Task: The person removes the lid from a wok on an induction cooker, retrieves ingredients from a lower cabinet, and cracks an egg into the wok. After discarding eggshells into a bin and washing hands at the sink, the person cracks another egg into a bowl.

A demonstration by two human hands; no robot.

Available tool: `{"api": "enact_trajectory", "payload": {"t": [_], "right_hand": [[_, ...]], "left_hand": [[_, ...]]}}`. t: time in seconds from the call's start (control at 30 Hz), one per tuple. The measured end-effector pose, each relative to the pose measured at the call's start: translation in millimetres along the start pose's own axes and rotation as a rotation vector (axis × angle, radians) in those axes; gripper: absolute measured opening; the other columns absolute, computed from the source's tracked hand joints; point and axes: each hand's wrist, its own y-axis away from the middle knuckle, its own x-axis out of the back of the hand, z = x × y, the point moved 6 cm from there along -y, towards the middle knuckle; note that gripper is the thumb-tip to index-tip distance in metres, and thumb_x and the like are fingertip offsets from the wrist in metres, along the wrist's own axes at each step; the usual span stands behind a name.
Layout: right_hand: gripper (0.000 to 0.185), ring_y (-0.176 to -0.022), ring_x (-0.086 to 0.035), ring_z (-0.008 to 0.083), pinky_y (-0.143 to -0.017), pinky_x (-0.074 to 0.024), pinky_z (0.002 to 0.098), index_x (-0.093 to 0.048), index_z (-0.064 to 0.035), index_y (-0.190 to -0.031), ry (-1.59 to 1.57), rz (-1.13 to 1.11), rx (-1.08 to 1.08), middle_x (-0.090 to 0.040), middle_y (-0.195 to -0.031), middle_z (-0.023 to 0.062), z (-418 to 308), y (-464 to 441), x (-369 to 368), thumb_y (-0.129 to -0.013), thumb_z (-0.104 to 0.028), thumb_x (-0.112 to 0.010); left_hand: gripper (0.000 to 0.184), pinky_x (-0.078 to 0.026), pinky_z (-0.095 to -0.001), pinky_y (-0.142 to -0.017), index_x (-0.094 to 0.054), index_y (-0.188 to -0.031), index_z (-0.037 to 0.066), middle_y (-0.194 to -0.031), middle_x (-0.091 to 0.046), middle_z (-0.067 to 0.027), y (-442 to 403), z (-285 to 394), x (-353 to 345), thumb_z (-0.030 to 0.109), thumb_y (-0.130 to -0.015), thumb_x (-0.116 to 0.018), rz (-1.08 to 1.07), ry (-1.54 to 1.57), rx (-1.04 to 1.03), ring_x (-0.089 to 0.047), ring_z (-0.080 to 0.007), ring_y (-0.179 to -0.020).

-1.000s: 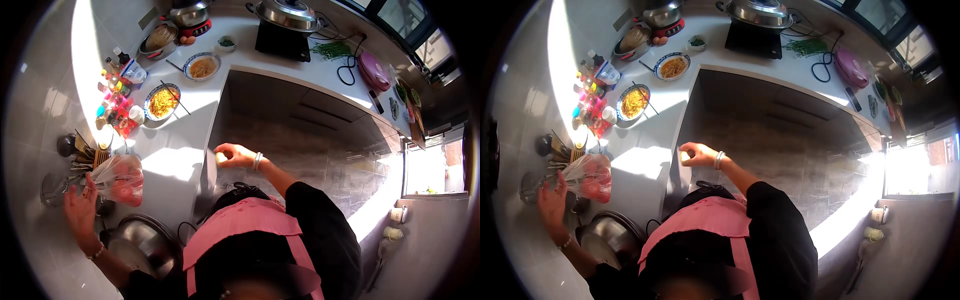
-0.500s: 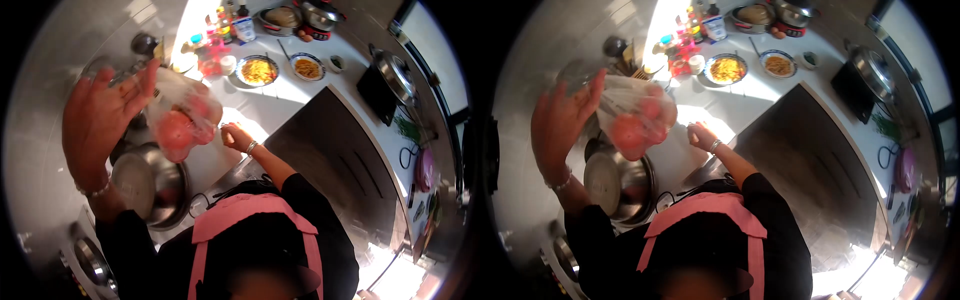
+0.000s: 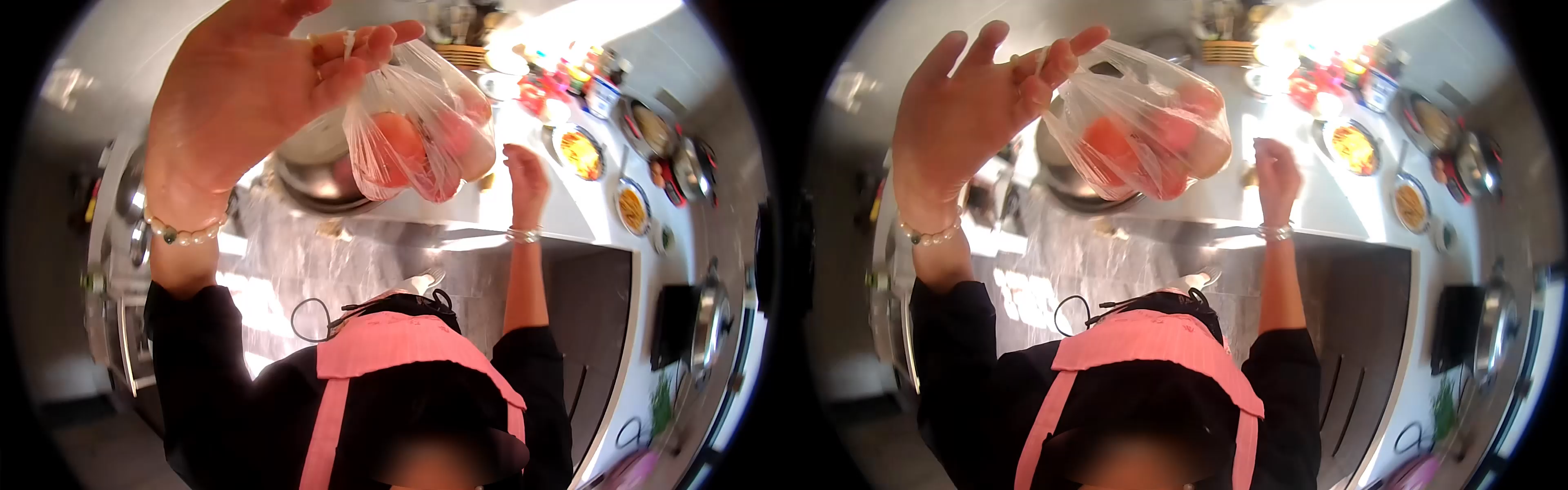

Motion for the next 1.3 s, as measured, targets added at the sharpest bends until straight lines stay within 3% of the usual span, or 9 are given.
{"api": "enact_trajectory", "payload": {"t": [0.1, 0.23, 0.3, 0.5, 0.67, 0.77, 0.93, 1.03, 1.3], "right_hand": [[0.011, -0.082, -0.058, 0.0132, -0.071, -0.0471, 0.0241, -0.058, 0.0031, -0.094, -0.382, -0.053, 0.036, -0.063, -0.092, 0.0107, -116.0, 11.7, -46.3, -0.083, 0.001, -0.056], [0.017, -0.076, -0.059, 0.0105, -0.066, -0.0484, 0.0215, -0.06, -0.0027, -0.096, -0.261, -0.365, 0.046, -0.064, -0.088, 0.005, -179.3, 60.7, -134.5, -0.079, -0.001, -0.062], [0.023, -0.072, -0.061, 0.0126, -0.057, -0.049, 0.0221, -0.061, -0.0045, -0.094, -0.336, -0.6, 0.205, -0.062, -0.089, 0.0043, -222.3, 112.0, -200.9, -0.073, -0.01, -0.069], [0.029, -0.059, -0.049, 0.0143, -0.054, -0.0423, 0.0258, -0.06, -0.0073, -0.092, -0.322, -0.994, 0.352, -0.056, -0.085, 0.0058, -296.0, 284.6, -363.3, -0.069, -0.02, -0.073], [0.02, -0.055, -0.043, 0.0083, -0.054, -0.0392, 0.0216, -0.055, -0.0041, -0.084, -0.354, -1.352, 0.332, -0.051, -0.069, 0.0003, -326.1, 435.1, -501.9, -0.074, -0.015, -0.07], [0.013, -0.057, -0.041, 0.0031, -0.052, -0.0361, 0.0178, -0.053, -0.0017, -0.079, -0.702, -1.741, -0.275, -0.048, -0.064, -0.004, -342.0, 537.8, -563.2, -0.079, -0.009, -0.064], [0.014, -0.059, -0.052, 0.0057, -0.047, -0.0395, 0.0164, -0.061, -0.0004, -0.091, -0.661, -2.096, -0.474, -0.06, -0.071, 0.0025, -390.0, 657.9, -647.3, -0.081, -0.01, -0.062], [0.02, -0.043, -0.037, 0.0039, -0.037, -0.0276, 0.0185, -0.06, 0.0015, -0.09, -0.644, -2.282, -0.756, -0.049, -0.056, -0.0013, -403.9, 739.4, -708.2, -0.086, -0.017, -0.055], [0.041, -0.038, -0.028, 0.0019, -0.036, -0.0205, 0.0162, -0.04, 0.0053, -0.125, -0.578, -2.487, -0.801, -0.044, -0.052, -0.002, -402.2, 853.8, -840.7, -0.09, -0.017, -0.041]], "left_hand": [[0.028, -0.043, -0.035, -0.086, -0.055, -0.101, -0.003, -0.141, -0.001, -0.0294, 55.0, 5.3, 7.9, 0.02, -0.086, -0.048, 0.069, -0.006, 0.0, -0.036, -0.0324, -0.119], [0.03, -0.045, -0.0325, -0.084, -0.06, -0.102, -0.003, -0.142, -0.004, -0.0283, 154.6, 9.4, 42.3, 0.021, -0.085, -0.054, 0.27, 0.023, -0.144, -0.041, -0.0311, -0.116], [0.03, -0.045, -0.0307, -0.085, -0.064, -0.097, 0.003, -0.13, -0.027, -0.037, 222.4, 11.6, 62.9, 0.029, -0.082, -0.058, 0.418, -0.068, -0.301, -0.048, -0.0292, -0.111], [0.025, -0.04, -0.0325, -0.085, -0.064, -0.089, 0.01, -0.096, -0.061, -0.0187, 421.4, 3.4, 89.4, 0.034, -0.081, -0.058, 0.734, -0.266, -0.516, -0.042, -0.0307, -0.118], [0.02, -0.041, -0.027, -0.079, -0.061, -0.088, 0.01, -0.103, -0.059, -0.0164, 604.4, 4.0, 134.6, 0.028, -0.082, -0.058, 0.83, -0.065, -0.695, -0.05, -0.0217, -0.106], [0.02, -0.042, -0.0217, -0.075, -0.06, -0.087, 0.009, -0.111, -0.055, -0.0182, 712.2, -0.7, 141.4, 0.028, -0.08, -0.06, 0.936, 0.035, -0.761, -0.053, -0.0177, -0.1], [0.023, -0.042, -0.0241, -0.081, -0.057, -0.091, 0.006, -0.107, -0.057, -0.0189, 881.5, -10.2, 159.0, 0.026, -0.082, -0.059, 1.049, 0.046, -0.951, -0.053, -0.0246, -0.105], [0.019, -0.044, -0.025, -0.076, -0.056, -0.089, 0.006, -0.106, -0.057, -0.0208, 994.4, -18.8, 181.1, 0.025, -0.085, -0.053, 1.21, -0.048, -1.033, -0.054, -0.0221, -0.099], [0.02, -0.04, -0.0234, -0.069, -0.056, -0.088, 0.007, -0.106, -0.056, -0.0203, 1161.7, -57.4, 216.5, 0.026, -0.088, -0.05, 1.385, 0.174, -1.266, -0.046, -0.0108, -0.073]]}}
